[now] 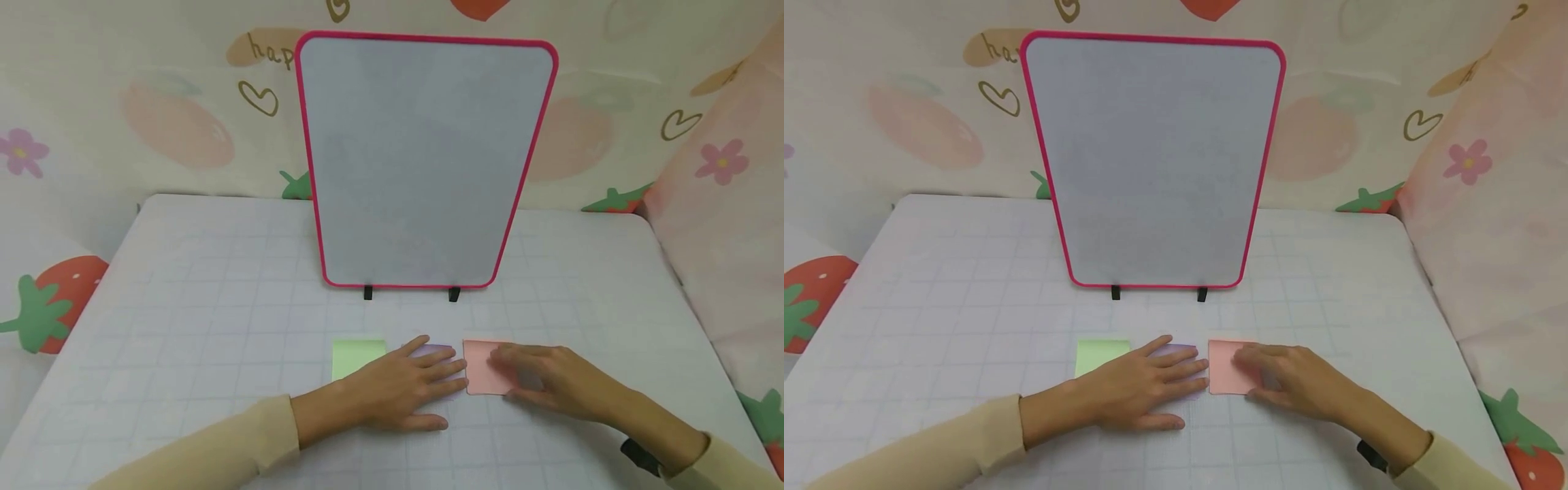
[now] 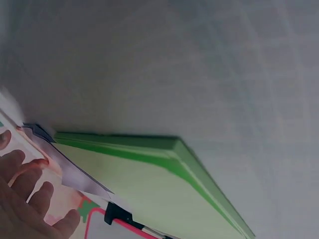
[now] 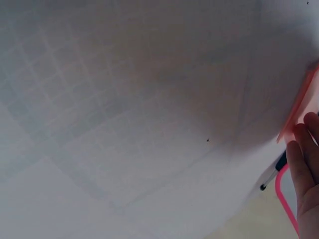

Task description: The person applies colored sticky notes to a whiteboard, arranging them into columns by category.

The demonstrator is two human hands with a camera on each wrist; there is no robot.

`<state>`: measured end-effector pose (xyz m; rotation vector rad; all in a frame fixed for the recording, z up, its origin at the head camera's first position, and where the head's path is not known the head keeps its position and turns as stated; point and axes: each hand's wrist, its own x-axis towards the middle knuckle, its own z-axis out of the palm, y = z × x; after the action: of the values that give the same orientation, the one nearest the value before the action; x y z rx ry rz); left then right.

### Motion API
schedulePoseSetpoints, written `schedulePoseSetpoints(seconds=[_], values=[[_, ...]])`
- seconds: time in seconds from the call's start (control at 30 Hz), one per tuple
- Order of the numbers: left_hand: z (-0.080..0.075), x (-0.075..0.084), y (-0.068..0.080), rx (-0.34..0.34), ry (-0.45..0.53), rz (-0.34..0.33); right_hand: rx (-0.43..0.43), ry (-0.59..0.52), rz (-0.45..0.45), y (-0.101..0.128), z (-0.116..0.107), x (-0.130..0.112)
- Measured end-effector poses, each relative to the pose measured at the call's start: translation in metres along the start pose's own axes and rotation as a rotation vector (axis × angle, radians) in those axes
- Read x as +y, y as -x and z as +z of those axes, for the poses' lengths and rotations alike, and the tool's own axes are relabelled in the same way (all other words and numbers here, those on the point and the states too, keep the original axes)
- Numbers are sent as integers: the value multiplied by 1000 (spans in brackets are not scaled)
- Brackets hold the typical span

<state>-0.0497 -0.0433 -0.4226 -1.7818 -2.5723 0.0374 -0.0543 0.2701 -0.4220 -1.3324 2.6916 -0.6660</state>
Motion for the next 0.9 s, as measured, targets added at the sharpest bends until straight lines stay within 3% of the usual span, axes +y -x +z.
schedulePoseSetpoints(seconds=[0.43,0.9], values=[[4,5,-6,-97,32,-26,-41,5,9,0,0,2],[7,6,-8,-109,22,-24,-78,-21,48,-1,-1,1]])
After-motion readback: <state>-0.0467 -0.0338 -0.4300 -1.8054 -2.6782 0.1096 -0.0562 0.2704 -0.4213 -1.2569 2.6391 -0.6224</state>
